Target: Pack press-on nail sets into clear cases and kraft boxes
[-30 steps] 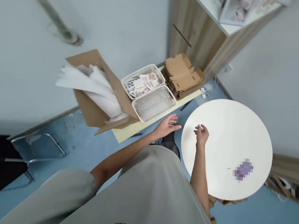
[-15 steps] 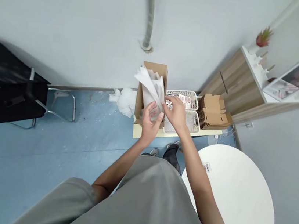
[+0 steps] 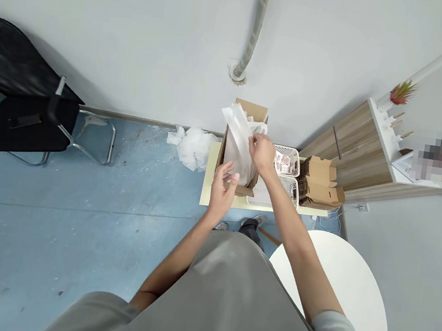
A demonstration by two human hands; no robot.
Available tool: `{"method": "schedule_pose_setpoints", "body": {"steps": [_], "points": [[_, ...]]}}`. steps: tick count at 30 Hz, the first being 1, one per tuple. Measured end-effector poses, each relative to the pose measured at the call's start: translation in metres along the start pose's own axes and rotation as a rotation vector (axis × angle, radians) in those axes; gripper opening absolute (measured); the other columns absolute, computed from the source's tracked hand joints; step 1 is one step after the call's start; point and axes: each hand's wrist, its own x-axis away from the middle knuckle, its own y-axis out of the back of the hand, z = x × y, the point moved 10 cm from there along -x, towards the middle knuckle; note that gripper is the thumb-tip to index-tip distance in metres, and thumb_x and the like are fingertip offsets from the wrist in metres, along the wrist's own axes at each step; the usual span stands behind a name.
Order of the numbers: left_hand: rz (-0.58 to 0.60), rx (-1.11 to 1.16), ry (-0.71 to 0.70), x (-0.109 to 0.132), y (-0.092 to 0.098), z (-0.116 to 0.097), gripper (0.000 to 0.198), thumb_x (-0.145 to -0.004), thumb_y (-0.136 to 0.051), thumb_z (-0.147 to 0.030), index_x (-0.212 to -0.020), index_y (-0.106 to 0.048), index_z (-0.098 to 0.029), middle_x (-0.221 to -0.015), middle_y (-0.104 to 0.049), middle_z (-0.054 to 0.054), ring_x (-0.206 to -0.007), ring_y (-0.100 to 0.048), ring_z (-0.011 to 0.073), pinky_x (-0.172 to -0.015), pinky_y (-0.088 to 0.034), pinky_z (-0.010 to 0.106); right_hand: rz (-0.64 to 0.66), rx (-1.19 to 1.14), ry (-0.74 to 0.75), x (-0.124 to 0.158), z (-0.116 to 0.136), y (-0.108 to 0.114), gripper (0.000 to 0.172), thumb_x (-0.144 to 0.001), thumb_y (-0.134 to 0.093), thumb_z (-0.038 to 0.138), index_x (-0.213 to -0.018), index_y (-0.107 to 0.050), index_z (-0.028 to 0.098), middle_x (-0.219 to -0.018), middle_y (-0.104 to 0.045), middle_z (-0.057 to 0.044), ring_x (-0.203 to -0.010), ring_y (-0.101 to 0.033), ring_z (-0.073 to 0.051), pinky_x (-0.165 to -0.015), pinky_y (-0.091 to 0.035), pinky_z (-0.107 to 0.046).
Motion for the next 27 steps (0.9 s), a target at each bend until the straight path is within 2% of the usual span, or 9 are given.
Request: {"method": "schedule_pose_setpoints", "body": {"steps": [4, 9, 12, 15, 18, 22, 25, 27], "points": [[0.030, 0.018, 0.017, -0.012, -0.004, 0.008, 0.063, -0.105, -0.063, -0.074, -0.147, -0.063, -0.028, -0.156, -0.065, 0.017, -0.147, -0.064, 0.0322, -0.120, -0.058, 0.051, -0.144, -0.285, -0.036, 0.010, -0.007, 0.062, 0.041, -0.111, -0.060, 0.059, -0.101, -0.076, 0.022, -0.102, -0.080, -0.009, -0.096, -0.073, -0.028, -0.099, -0.055, -0.038], [0.073, -0.007, -0.015, -0.036, -0.020, 0.009, 0.070, -0.102, -0.064, -0.078, -0.151, -0.061, -0.028, -0.161, -0.060, 0.018, -0.154, -0.059, 0.0340, -0.126, -0.053, 0.053, -0.332, -0.490, -0.046, 0.045, -0.006, 0.142, 0.050, -0.105, -0.065, 0.073, -0.097, -0.073, 0.024, -0.092, -0.075, -0.004, -0.090, -0.073, -0.022, -0.087, -0.062, -0.034], [0.143, -0.001, -0.039, -0.048, -0.039, 0.005, 0.073, -0.102, -0.065, -0.078, -0.156, -0.058, -0.029, -0.165, -0.058, 0.018, -0.157, -0.057, 0.0345, -0.128, -0.051, 0.053, -0.416, -0.587, -0.082, 0.075, -0.018, 0.180, 0.051, -0.102, -0.068, 0.076, -0.096, -0.071, 0.025, -0.087, -0.070, -0.001, -0.084, -0.072, -0.018, -0.076, -0.064, -0.030], [0.256, -0.004, -0.073, -0.051, -0.067, -0.003, 0.075, -0.102, -0.066, -0.077, -0.161, -0.055, -0.031, -0.169, -0.056, 0.016, -0.160, -0.055, 0.0344, -0.131, -0.048, 0.055, -0.525, -0.633, -0.133, 0.114, -0.045, 0.218, 0.049, -0.100, -0.074, 0.075, -0.094, -0.070, 0.026, -0.081, -0.065, 0.002, -0.076, -0.071, -0.016, -0.071, -0.066, -0.029], [0.361, -0.022, -0.112, -0.042, -0.097, -0.016, 0.076, -0.103, -0.066, -0.074, -0.165, -0.051, -0.032, -0.173, -0.053, 0.015, -0.164, -0.050, 0.0339, -0.133, -0.046, 0.055, -0.656, -0.636, -0.207, 0.163, -0.080, 0.255, 0.047, -0.098, -0.077, 0.073, -0.095, -0.071, 0.026, -0.078, -0.063, 0.003, -0.070, -0.070, -0.014, -0.068, -0.067, -0.028], [0.512, -0.037, -0.179, -0.015, -0.139, -0.039, 0.078, -0.104, -0.069, -0.069, -0.169, -0.047, -0.032, -0.178, -0.047, 0.015, -0.168, -0.042, 0.0345, -0.138, -0.039, 0.056, -0.825, -0.648, -0.318, 0.240, -0.127, 0.296, 0.048, -0.096, -0.080, 0.073, -0.094, -0.071, 0.026, -0.075, -0.060, 0.003, -0.066, -0.068, -0.013, -0.063, -0.067, -0.028], [0.685, -0.056, -0.219, 0.016, -0.177, -0.053, 0.078, -0.103, -0.073, -0.064, -0.169, -0.048, -0.032, -0.179, -0.046, 0.014, -0.170, -0.039, 0.0343, -0.142, -0.031, 0.057, -0.938, -0.652, -0.399, 0.302, -0.158, 0.315, 0.048, -0.095, -0.082, 0.072, -0.092, -0.069, 0.026, -0.077, -0.059, 0.003, -0.066, -0.066, -0.013, -0.061, -0.067, -0.028], [0.850, -0.076, -0.218, 0.042, -0.205, -0.053, 0.076, -0.101, -0.077, -0.062, -0.165, -0.054, -0.031, -0.173, -0.054, 0.014, -0.166, -0.046, 0.0352, -0.140, -0.034, 0.057, -1.013, -0.658, -0.461, 0.346, -0.180, 0.320, 0.047, -0.093, -0.084, 0.070, -0.090, -0.067, 0.026, -0.080, -0.060, 0.003, -0.067, -0.066, -0.012, -0.060, -0.066, -0.026]]}}
